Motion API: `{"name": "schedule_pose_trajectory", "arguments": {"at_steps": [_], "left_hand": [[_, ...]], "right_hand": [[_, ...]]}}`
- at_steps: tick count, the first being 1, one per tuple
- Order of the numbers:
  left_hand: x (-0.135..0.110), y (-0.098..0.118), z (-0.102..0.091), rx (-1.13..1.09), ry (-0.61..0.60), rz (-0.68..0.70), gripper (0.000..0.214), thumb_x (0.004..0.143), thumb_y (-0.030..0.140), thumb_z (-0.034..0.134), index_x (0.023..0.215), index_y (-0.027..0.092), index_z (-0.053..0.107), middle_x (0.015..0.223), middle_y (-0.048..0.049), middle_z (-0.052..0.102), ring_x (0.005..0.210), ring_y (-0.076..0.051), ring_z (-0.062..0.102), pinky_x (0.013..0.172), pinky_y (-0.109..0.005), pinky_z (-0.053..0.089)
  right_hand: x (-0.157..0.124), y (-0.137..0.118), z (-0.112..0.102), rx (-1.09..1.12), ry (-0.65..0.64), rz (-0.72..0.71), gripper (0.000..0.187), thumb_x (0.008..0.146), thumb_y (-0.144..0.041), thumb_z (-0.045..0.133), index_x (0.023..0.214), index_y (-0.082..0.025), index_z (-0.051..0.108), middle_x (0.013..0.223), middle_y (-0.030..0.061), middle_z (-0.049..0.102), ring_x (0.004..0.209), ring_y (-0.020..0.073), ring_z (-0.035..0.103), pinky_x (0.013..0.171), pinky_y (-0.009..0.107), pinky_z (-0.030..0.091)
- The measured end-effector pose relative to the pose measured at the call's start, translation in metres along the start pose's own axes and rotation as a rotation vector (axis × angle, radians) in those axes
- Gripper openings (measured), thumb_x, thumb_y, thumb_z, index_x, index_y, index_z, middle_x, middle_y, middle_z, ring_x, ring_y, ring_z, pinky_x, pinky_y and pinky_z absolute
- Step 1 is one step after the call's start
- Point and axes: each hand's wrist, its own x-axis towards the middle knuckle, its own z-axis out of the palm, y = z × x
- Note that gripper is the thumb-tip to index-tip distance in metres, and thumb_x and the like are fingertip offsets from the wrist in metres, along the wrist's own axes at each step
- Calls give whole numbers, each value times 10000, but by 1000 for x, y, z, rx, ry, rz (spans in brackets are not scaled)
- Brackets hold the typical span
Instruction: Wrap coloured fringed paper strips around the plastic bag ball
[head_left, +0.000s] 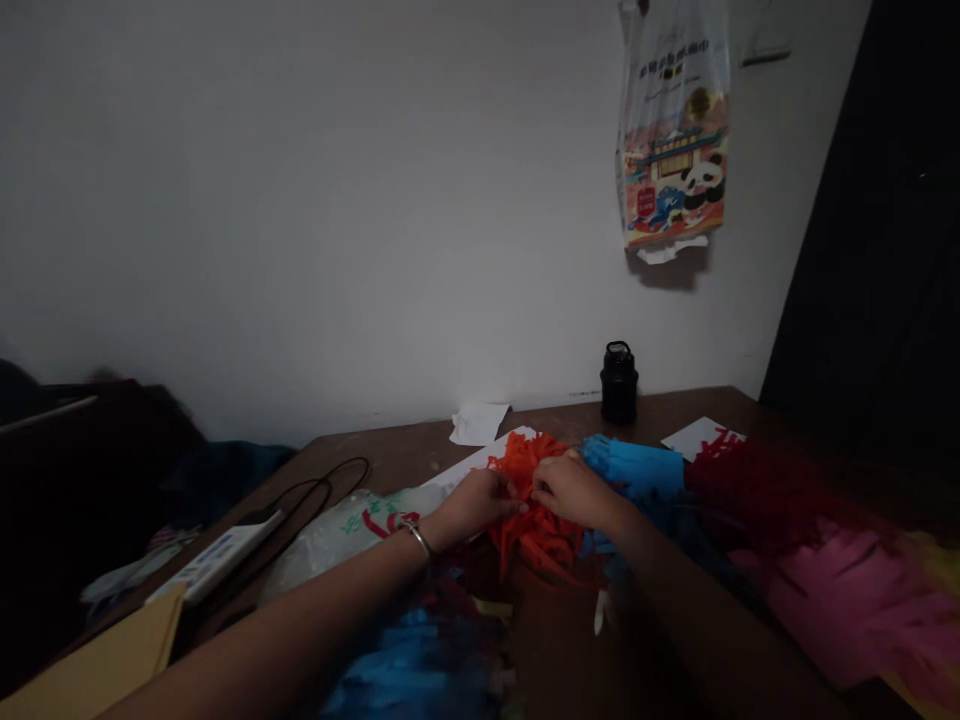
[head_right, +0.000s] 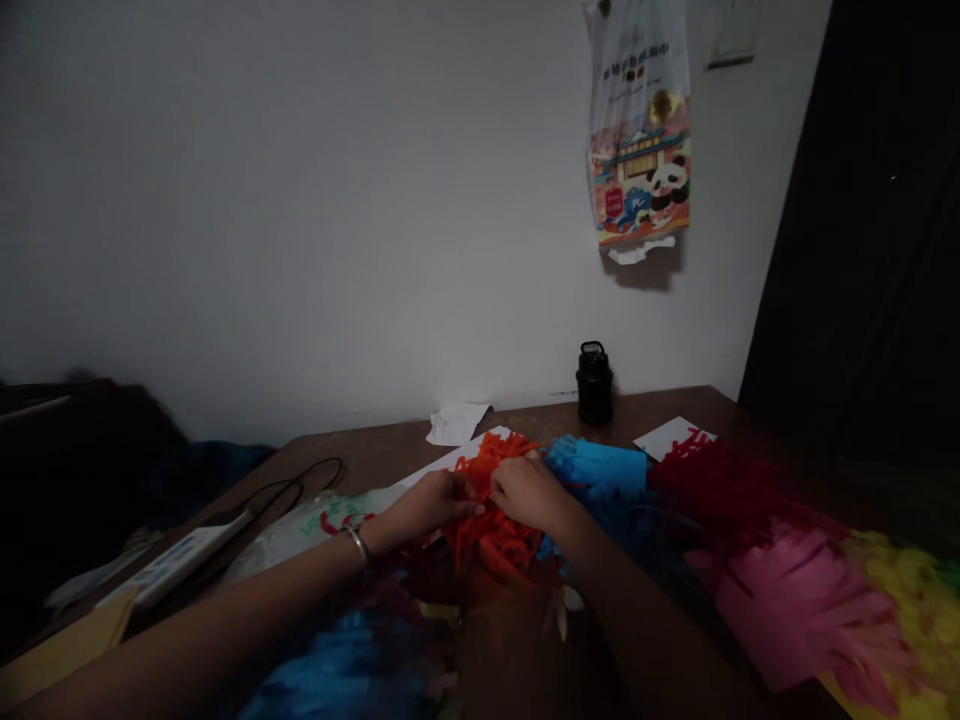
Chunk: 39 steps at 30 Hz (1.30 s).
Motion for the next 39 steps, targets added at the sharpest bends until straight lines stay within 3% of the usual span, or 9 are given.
{"name": "schedule_pose_trajectory", "arguments": {"at_steps": [13, 26, 28, 30, 34, 39], "left_hand": [[2, -3, 2, -35, -3, 1, 248, 703, 398, 624, 732, 158, 680, 585, 24, 574, 575, -143, 473, 557, -239, 346], [1, -2, 5, -49, 16, 41, 131, 711, 209, 546, 734, 152, 663, 627, 16, 611, 612, -152, 530, 612, -257, 384], [1, -2, 6, -53, 26, 44, 110, 711, 193, 551, 719, 152, 653, 627, 20, 605, 626, -154, 534, 612, -255, 379], [3, -3, 6, -65, 31, 44, 95, 730, 186, 556, 701, 154, 640, 623, 23, 598, 643, -153, 536, 609, -247, 381], [6, -10, 8, -100, 16, 30, 164, 844, 257, 596, 723, 146, 605, 665, 32, 586, 635, -130, 551, 608, -253, 431], [7, -19, 6, -144, 2, -14, 263, 907, 353, 581, 753, 140, 583, 649, 49, 551, 547, -95, 523, 551, -245, 452]], "right_hand": [[0, 1, 2, 2, 14, -6, 87, 867, -195, 603, 818, -174, 671, 904, 31, 707, 879, 166, 623, 805, 304, 319], [1, 2, 6, -11, 37, -34, 83, 860, -167, 611, 795, -170, 664, 846, 25, 682, 826, 160, 605, 791, 303, 330], [0, 1, 6, -19, 69, -48, 30, 847, -179, 633, 861, -167, 656, 907, 42, 662, 887, 182, 588, 816, 322, 333], [-1, -1, 4, -27, 103, -92, 124, 832, -181, 650, 956, -182, 646, 1014, 55, 629, 999, 204, 548, 873, 346, 322], [-2, -7, 4, -43, 131, -214, 192, 842, -112, 601, 977, -236, 660, 1031, 22, 592, 1040, 183, 495, 906, 341, 302], [-1, -11, 15, -93, 134, -252, 143, 856, -118, 573, 895, -201, 683, 958, 33, 588, 968, 187, 490, 863, 344, 317]]}}
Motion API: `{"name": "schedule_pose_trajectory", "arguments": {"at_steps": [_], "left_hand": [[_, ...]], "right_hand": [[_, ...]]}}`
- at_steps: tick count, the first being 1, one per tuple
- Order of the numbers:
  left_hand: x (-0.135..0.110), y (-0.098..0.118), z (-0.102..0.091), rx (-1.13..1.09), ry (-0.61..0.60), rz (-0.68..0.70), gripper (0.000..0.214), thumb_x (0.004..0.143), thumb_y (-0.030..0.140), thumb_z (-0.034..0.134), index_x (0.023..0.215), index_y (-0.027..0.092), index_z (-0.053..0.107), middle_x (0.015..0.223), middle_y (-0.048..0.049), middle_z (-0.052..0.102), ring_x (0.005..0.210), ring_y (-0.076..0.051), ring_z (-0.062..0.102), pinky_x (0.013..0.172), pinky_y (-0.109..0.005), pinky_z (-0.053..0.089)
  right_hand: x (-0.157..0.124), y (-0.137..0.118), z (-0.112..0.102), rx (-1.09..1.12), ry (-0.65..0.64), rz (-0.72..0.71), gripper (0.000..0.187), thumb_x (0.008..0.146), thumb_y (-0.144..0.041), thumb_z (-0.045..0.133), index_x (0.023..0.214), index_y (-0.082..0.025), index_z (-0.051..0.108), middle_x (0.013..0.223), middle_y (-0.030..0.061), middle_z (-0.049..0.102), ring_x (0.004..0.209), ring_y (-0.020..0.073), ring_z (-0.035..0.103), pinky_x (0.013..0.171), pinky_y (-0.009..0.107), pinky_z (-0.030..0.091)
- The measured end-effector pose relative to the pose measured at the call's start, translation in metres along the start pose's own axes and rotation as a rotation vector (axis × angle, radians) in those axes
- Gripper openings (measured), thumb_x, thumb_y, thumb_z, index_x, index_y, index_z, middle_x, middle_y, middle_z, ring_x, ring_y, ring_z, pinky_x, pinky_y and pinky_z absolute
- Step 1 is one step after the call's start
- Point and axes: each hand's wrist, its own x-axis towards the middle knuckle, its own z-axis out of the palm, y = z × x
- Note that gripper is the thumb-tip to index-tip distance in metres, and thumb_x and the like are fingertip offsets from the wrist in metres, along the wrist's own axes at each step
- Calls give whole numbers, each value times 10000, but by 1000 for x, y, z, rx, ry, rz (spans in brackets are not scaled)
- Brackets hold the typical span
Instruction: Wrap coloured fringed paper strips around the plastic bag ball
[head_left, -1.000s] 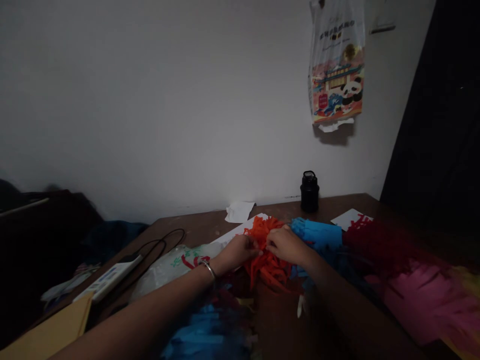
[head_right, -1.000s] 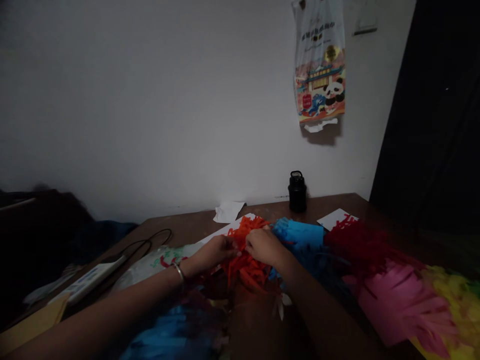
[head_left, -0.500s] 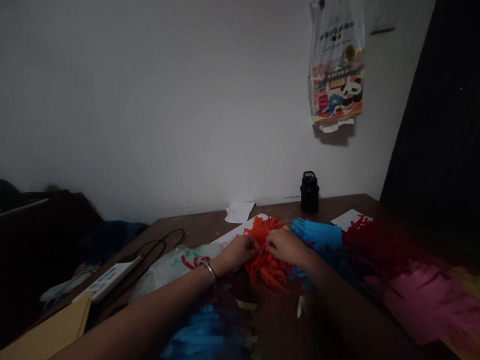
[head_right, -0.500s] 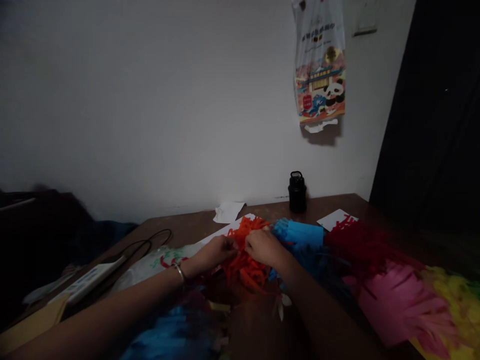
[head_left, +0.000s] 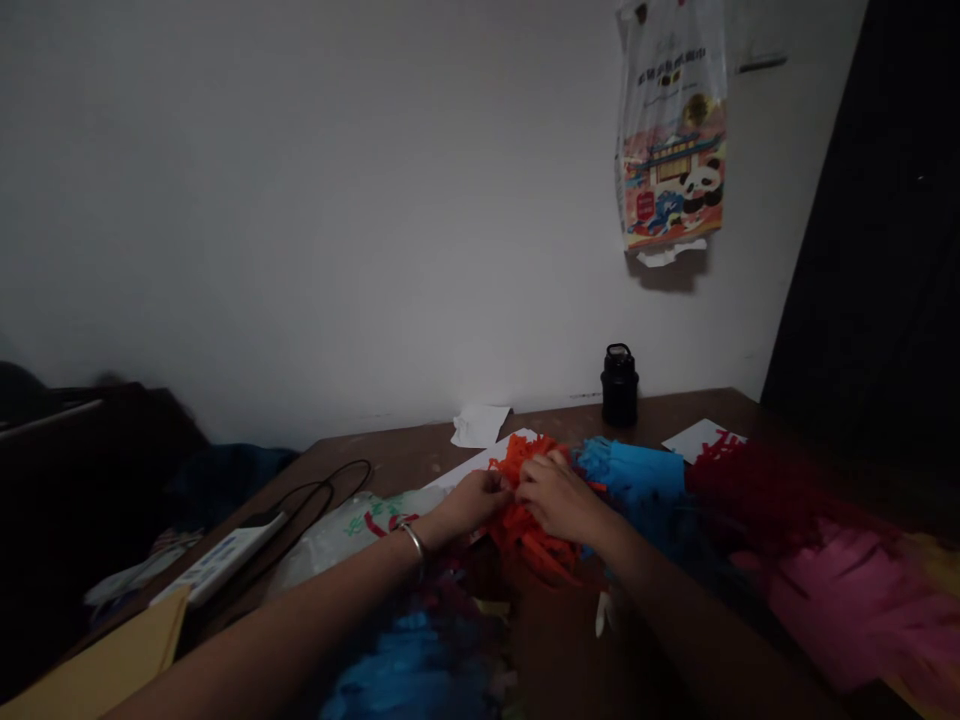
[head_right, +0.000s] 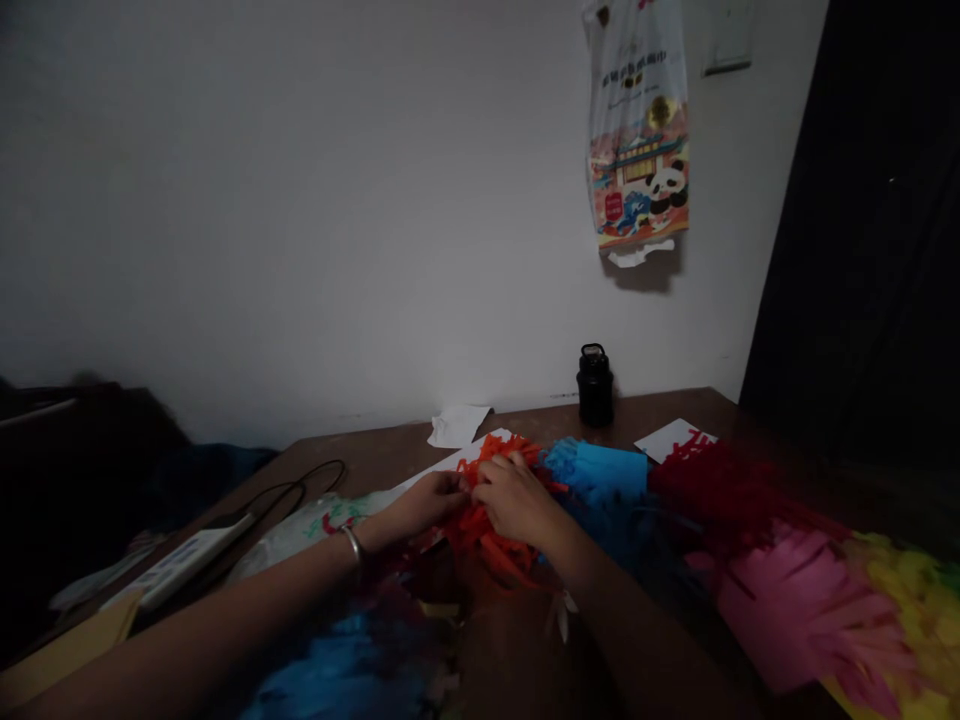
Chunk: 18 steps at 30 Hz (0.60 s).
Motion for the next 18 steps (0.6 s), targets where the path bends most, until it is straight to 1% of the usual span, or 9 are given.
{"name": "schedule_pose_trajectory", "arguments": {"at_steps": [3, 7, 9, 11, 13, 14, 18], "left_hand": [[-1, 0, -5, -27, 4, -6, 275, 906, 367, 578, 746, 143, 576, 641, 52, 540, 536, -92, 508, 541, -240, 439], [-5, 3, -12, -55, 47, -9, 239, 866, 339, 590, 717, 154, 568, 613, 59, 509, 526, -96, 468, 539, -239, 387], [-7, 5, -15, -66, 82, -7, 206, 820, 330, 574, 707, 158, 576, 611, 52, 515, 545, -107, 461, 548, -244, 365], [-9, 8, -17, -78, 104, 1, 197, 765, 341, 548, 689, 162, 581, 615, 42, 535, 574, -124, 468, 559, -248, 361], [-11, 11, -18, -89, 107, 14, 204, 722, 362, 530, 673, 170, 578, 614, 36, 547, 591, -137, 474, 563, -247, 367], [-12, 13, -18, -93, 105, 21, 203, 708, 368, 525, 671, 174, 575, 614, 35, 549, 594, -140, 475, 564, -245, 371], [-15, 18, -19, -102, 106, 44, 190, 685, 367, 527, 667, 180, 558, 623, 35, 545, 601, -140, 473, 581, -243, 389]], "right_hand": [[0, -1, 8, -34, -13, 0, 129, 877, -172, 567, 846, -190, 691, 938, 50, 588, 969, 206, 479, 873, 362, 318], [-1, -1, 14, -62, -47, 30, 223, 894, -163, 528, 731, -154, 679, 853, 66, 597, 897, 210, 496, 867, 385, 323], [-1, -2, 14, -53, -56, 44, 198, 894, -190, 546, 762, -152, 689, 859, 67, 603, 886, 207, 506, 866, 384, 325], [-1, -4, 11, -30, -53, 51, 170, 887, -290, 598, 852, -162, 703, 903, 64, 604, 911, 206, 511, 871, 374, 325], [-1, -8, 8, 3, -48, 52, 237, 865, -399, 638, 922, -181, 709, 927, 54, 599, 929, 203, 512, 875, 363, 322], [0, -10, 7, 20, -44, 58, 254, 864, -422, 640, 933, -189, 713, 925, 50, 597, 926, 199, 513, 876, 360, 319], [1, -11, 10, 103, -24, 110, 188, 899, -361, 616, 896, -220, 740, 853, 21, 598, 856, 164, 531, 831, 324, 317]]}}
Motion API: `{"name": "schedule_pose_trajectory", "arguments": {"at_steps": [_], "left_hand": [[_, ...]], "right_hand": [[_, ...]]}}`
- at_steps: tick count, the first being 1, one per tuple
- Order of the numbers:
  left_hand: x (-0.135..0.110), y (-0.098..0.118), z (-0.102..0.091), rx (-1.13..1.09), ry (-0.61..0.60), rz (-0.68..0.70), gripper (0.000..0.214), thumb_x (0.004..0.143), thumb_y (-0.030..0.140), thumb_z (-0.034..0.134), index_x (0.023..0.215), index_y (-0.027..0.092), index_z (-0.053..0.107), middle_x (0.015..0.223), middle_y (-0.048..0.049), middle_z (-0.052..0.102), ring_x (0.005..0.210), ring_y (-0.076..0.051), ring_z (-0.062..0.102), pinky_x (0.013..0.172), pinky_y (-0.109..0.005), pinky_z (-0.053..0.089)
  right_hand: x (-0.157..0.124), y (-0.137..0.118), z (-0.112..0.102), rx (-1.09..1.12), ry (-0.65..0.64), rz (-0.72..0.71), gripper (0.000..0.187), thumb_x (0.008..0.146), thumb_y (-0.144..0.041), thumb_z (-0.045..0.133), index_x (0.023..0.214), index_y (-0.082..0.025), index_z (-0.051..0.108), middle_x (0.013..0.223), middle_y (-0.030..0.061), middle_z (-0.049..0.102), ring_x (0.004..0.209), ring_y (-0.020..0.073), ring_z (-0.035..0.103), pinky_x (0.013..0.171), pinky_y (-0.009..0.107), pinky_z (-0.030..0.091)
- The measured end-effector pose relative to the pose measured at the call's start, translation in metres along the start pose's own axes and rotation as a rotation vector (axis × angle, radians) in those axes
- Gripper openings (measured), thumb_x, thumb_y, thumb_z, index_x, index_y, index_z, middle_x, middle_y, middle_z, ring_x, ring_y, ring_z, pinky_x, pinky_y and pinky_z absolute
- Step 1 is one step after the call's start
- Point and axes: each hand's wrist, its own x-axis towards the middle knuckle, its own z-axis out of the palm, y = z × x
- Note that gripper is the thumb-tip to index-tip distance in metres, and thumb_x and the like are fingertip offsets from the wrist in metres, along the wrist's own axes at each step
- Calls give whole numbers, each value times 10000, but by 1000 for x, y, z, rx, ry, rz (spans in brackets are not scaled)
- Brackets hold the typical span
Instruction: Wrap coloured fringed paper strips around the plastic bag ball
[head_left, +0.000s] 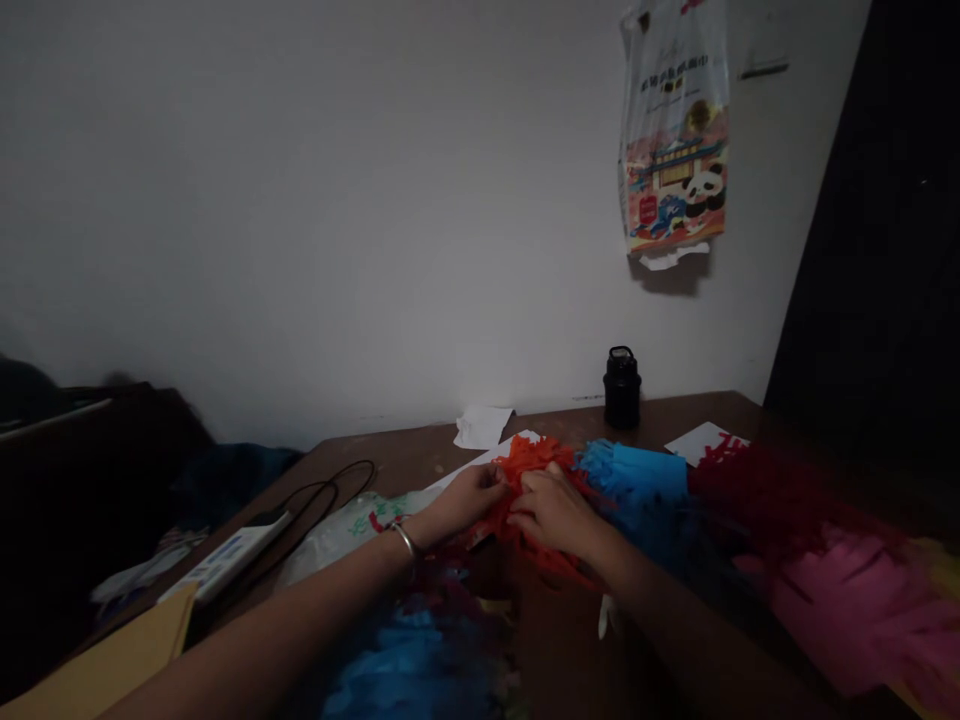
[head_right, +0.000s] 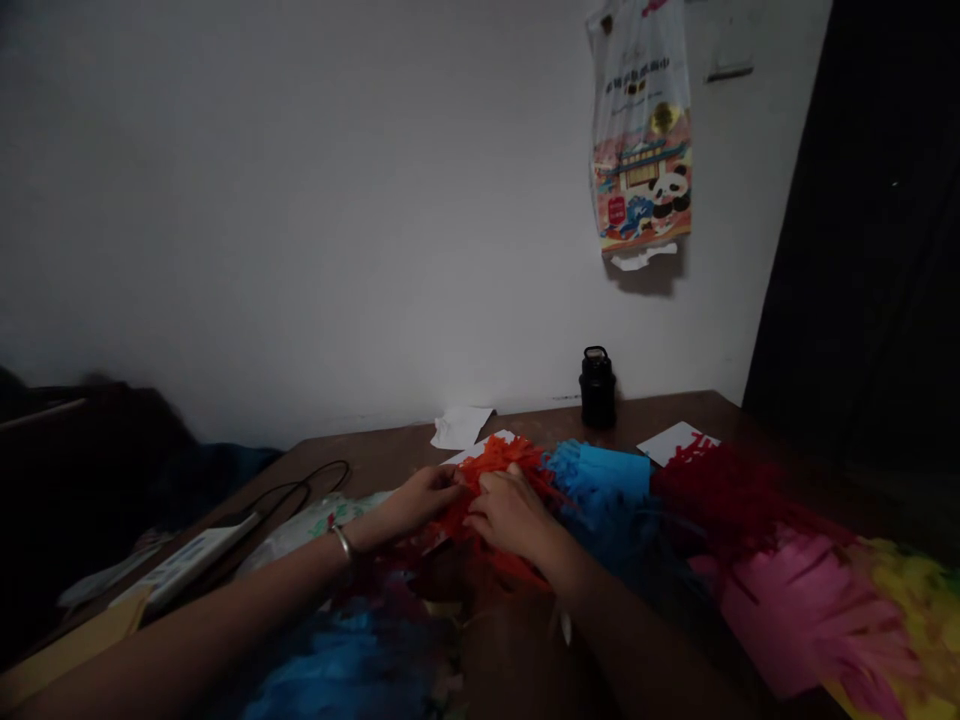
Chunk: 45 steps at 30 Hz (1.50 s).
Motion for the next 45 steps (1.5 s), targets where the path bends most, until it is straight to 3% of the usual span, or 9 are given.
{"name": "schedule_pose_trajectory", "arguments": {"at_steps": [6, 18, 25, 33, 37, 40, 43, 45], "left_hand": [[-1, -6, -4, 3, 19, 0, 208, 706, 380, 505, 695, 178, 555, 644, 33, 526, 591, -136, 451, 568, -247, 371], [-10, -10, -13, -115, 74, -68, 241, 659, 421, 550, 668, 180, 553, 554, 53, 488, 506, -112, 412, 491, -229, 319], [-13, -12, -28, -331, 335, -92, 230, 663, 415, 537, 660, 189, 495, 518, 91, 424, 456, -81, 373, 453, -195, 296], [-11, 15, -69, -655, 594, -11, 174, 648, 326, 587, 650, 171, 508, 530, 75, 504, 473, -73, 440, 456, -171, 342], [-21, 35, -97, -770, 642, 49, 107, 665, 254, 578, 685, 153, 549, 565, 58, 567, 514, -76, 501, 493, -163, 394], [-36, 51, -109, -816, 653, 74, 131, 678, 251, 563, 753, 148, 593, 630, 29, 627, 574, -104, 564, 526, -181, 448], [-57, 67, -109, -821, 666, 87, 205, 671, 311, 572, 804, 159, 605, 708, 7, 659, 616, -124, 592, 543, -201, 478], [-74, 77, -103, -794, 663, 84, 249, 680, 353, 574, 832, 159, 610, 751, -11, 667, 642, -139, 604, 555, -219, 486]], "right_hand": [[3, 15, 12, 160, 55, 98, 129, 883, -334, 650, 870, -273, 763, 762, -23, 618, 732, 113, 553, 746, 263, 328], [8, 32, 21, 220, 263, 372, 207, 800, -143, 608, 608, -159, 682, 641, -6, 608, 597, 108, 540, 571, 208, 334], [6, 51, 16, 122, 447, 633, 238, 767, -149, 519, 536, -186, 560, 607, 1, 585, 619, 139, 539, 581, 229, 332], [-7, 84, 14, 18, 432, 810, 291, 791, -188, 558, 505, -193, 507, 536, -25, 544, 548, 128, 492, 548, 245, 309], [-14, 92, 11, -3, 388, 818, 293, 778, -169, 600, 496, -187, 524, 510, -18, 541, 526, 130, 511, 555, 250, 332], [-14, 84, 0, -19, 448, 770, 87, 780, -195, 622, 704, -162, 649, 753, 89, 660, 715, 210, 616, 645, 298, 393], [-5, 58, -29, -7, 576, 623, 262, 841, -269, 599, 1065, -135, 620, 1056, 159, 631, 984, 280, 601, 805, 389, 427], [2, 27, -57, 31, 641, 466, 256, 886, -303, 560, 1095, -159, 596, 1067, 121, 626, 1020, 242, 587, 873, 372, 428]]}}
